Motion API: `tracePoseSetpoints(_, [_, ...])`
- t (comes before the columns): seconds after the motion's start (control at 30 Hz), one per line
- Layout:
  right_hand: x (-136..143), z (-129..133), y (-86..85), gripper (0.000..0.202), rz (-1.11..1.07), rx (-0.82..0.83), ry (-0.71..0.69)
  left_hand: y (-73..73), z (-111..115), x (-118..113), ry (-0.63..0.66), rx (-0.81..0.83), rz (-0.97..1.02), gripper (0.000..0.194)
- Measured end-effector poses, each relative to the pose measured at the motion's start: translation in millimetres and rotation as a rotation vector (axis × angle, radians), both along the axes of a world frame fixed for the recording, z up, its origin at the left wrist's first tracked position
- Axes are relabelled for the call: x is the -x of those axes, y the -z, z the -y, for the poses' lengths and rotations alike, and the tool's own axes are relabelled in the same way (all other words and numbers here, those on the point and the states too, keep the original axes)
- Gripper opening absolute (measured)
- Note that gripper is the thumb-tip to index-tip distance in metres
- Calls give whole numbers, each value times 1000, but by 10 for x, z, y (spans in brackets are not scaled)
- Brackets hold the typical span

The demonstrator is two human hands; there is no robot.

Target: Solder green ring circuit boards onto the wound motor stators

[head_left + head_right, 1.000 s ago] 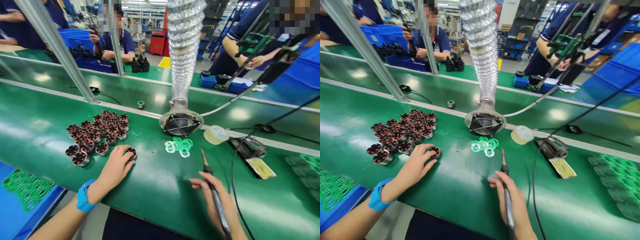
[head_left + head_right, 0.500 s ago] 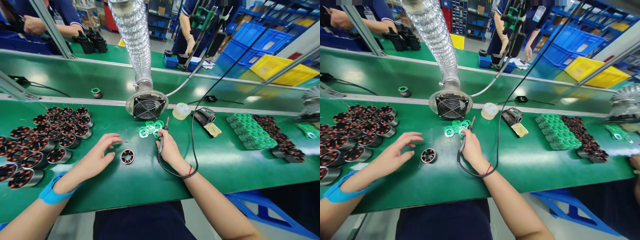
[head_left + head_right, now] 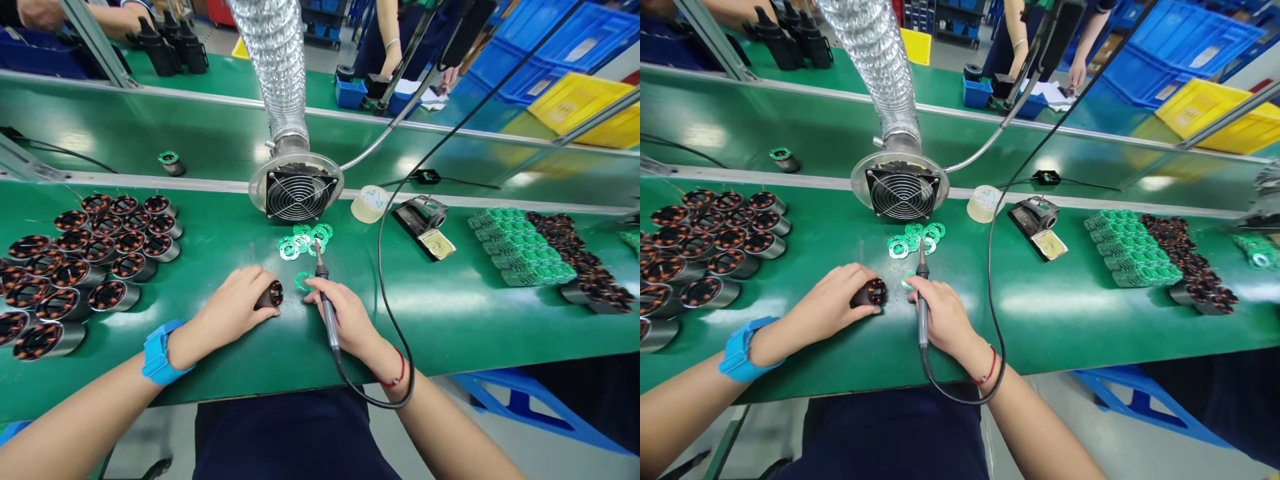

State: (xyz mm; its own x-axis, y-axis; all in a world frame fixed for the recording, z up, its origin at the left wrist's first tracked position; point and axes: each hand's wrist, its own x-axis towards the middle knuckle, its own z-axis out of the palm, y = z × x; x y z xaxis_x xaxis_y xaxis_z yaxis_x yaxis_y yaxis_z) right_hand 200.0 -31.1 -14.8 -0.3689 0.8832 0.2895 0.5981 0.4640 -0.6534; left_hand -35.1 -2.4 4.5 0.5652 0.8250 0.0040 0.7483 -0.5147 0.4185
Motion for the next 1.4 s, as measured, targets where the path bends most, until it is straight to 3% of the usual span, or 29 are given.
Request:
tracePoseSetpoints(0.13, [-90, 120, -55, 30, -21, -50, 51, 24, -21, -79, 99, -93, -82, 25])
tracePoseSetpoints(0.3, [-168, 290, -49, 16, -229, 29, 271, 107, -14, -161, -38, -25, 70, 35])
tracePoseSetpoints(0.47, [-189, 337, 55, 11, -390, 165, 362, 155, -5, -259, -109, -90, 136, 38])
tracePoseSetpoints(0.63, [-180, 311, 39, 12, -416, 241, 378, 172, -5, -283, -130, -121, 133, 38])
tracePoseSetpoints(1.4, [-164, 315, 18, 13, -401, 249, 401, 195, -29, -314, -149, -167, 154, 39])
